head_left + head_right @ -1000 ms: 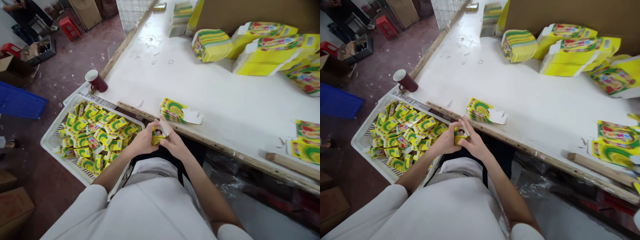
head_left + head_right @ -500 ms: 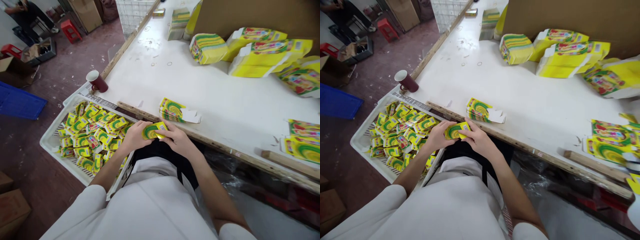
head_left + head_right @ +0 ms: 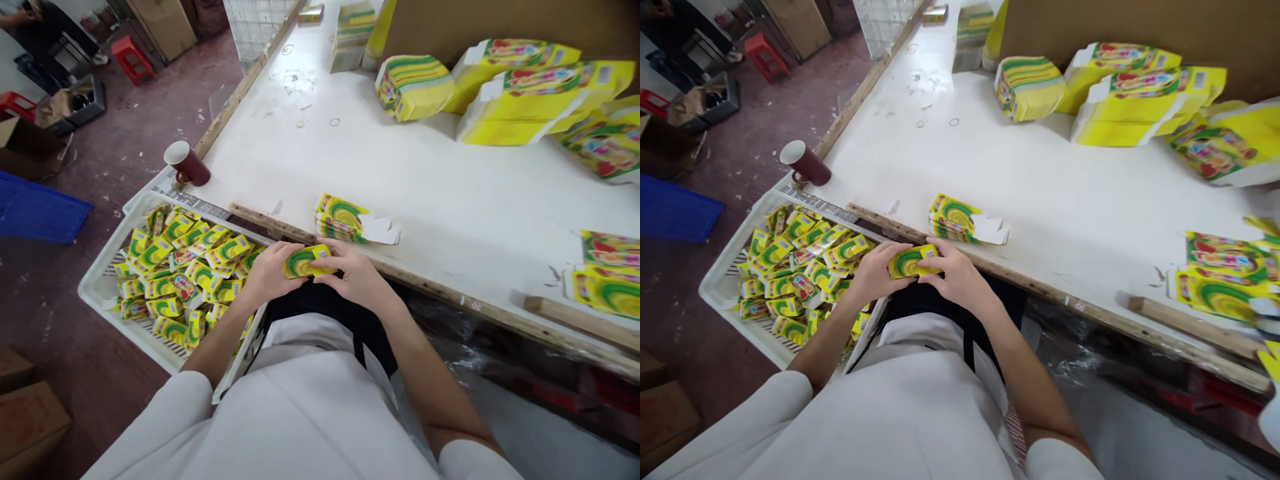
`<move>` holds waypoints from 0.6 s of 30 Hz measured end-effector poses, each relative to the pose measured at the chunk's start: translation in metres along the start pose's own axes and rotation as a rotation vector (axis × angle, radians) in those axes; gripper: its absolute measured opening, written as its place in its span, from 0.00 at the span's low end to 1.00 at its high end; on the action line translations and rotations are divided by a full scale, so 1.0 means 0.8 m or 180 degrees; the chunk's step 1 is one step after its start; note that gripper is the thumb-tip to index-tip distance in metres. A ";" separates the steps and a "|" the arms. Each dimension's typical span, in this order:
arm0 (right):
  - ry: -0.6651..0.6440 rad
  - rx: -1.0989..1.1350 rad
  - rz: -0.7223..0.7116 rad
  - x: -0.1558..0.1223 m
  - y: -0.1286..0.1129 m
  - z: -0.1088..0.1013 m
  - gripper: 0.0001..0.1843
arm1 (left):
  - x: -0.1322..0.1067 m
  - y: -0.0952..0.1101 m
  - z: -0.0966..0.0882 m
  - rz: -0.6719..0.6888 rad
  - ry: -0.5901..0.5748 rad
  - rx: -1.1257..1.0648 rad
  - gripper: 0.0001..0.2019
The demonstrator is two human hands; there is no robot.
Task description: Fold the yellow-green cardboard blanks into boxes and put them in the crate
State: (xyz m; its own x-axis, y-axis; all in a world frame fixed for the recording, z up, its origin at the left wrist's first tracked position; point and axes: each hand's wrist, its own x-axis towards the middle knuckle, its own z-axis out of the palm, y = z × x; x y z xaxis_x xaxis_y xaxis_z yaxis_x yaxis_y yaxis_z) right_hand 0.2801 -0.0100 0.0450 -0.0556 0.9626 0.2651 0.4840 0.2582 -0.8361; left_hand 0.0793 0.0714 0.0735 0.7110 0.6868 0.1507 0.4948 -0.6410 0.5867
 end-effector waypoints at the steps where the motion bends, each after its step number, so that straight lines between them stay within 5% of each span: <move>1: 0.0179 0.0017 0.0008 0.001 0.000 0.000 0.14 | 0.000 0.000 0.003 -0.0044 0.0145 -0.0099 0.27; 7: 0.1067 -0.0027 -0.0064 0.001 -0.001 0.017 0.14 | 0.001 -0.012 0.021 -0.1269 0.1476 -0.2194 0.30; 11: 0.0927 -0.0083 -0.0129 -0.002 0.005 0.022 0.12 | 0.000 -0.016 0.020 -0.1733 0.1320 -0.3130 0.26; 18: 0.0561 0.0049 -0.0019 -0.006 0.001 0.009 0.11 | 0.000 -0.007 0.008 -0.1589 0.1261 -0.3179 0.28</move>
State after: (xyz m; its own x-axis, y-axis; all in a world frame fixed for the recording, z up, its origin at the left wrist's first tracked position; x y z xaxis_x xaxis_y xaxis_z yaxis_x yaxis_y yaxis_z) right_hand 0.2749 -0.0137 0.0396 0.0960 0.9322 0.3491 0.4705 0.2665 -0.8412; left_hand 0.0803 0.0728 0.0650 0.2585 0.9561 -0.1384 -0.0605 0.1590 0.9854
